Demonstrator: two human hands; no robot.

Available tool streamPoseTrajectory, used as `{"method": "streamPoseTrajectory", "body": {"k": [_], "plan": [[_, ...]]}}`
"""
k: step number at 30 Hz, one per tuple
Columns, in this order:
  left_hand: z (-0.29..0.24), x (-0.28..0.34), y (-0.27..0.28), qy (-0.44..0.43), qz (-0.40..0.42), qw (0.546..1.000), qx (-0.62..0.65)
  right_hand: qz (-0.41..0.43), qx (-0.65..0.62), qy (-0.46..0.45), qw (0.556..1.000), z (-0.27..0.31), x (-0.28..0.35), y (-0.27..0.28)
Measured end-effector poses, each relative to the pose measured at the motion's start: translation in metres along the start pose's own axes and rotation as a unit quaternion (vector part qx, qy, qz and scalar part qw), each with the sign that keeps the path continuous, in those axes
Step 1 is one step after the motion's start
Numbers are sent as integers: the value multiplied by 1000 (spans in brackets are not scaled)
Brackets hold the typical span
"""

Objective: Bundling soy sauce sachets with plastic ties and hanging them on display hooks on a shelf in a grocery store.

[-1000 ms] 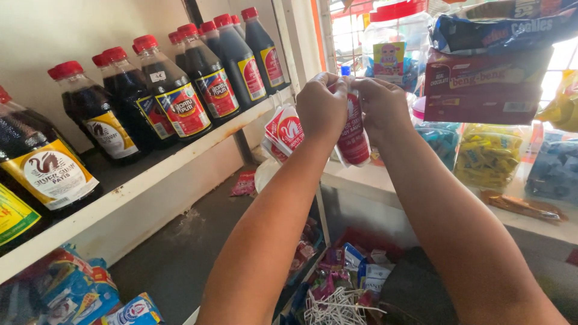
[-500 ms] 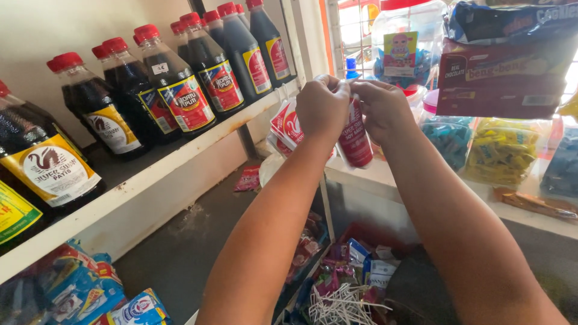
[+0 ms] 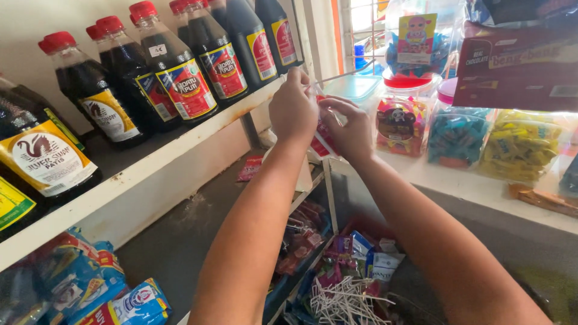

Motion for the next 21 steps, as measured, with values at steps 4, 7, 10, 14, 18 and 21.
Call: {"method": "streamPoseTrajectory", "body": {"k": [4,7,10,14,18,21], "plan": [[7,9,-1,-26,29,995,-93,7,-12,57,998,0,8,-18],[17,18,-2,-32,39,982,-182,46,-97,-23,994,-7,13,-36],[16,25,6,-61,7,977,-205,54,-7,30,998,3,14,-41],[19,37,7,-83,15,967,-242,52,37,23,998,1,20,-48],[21,50,10,-85,12,971,-225,73,103,18,992,1,29,-47],[27,60,12,-82,2,971,-224,86,110,21,990,2,41,-43]]}}
Point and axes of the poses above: each hand's wrist, its own x-axis away from the middle knuckle, its own y-axis out of the back of the hand, z = x × y, the point moved 10 cm from there along -x, towards the middle knuckle, and after that the axes turned 7 degrees about y, right-handed, at the moved point
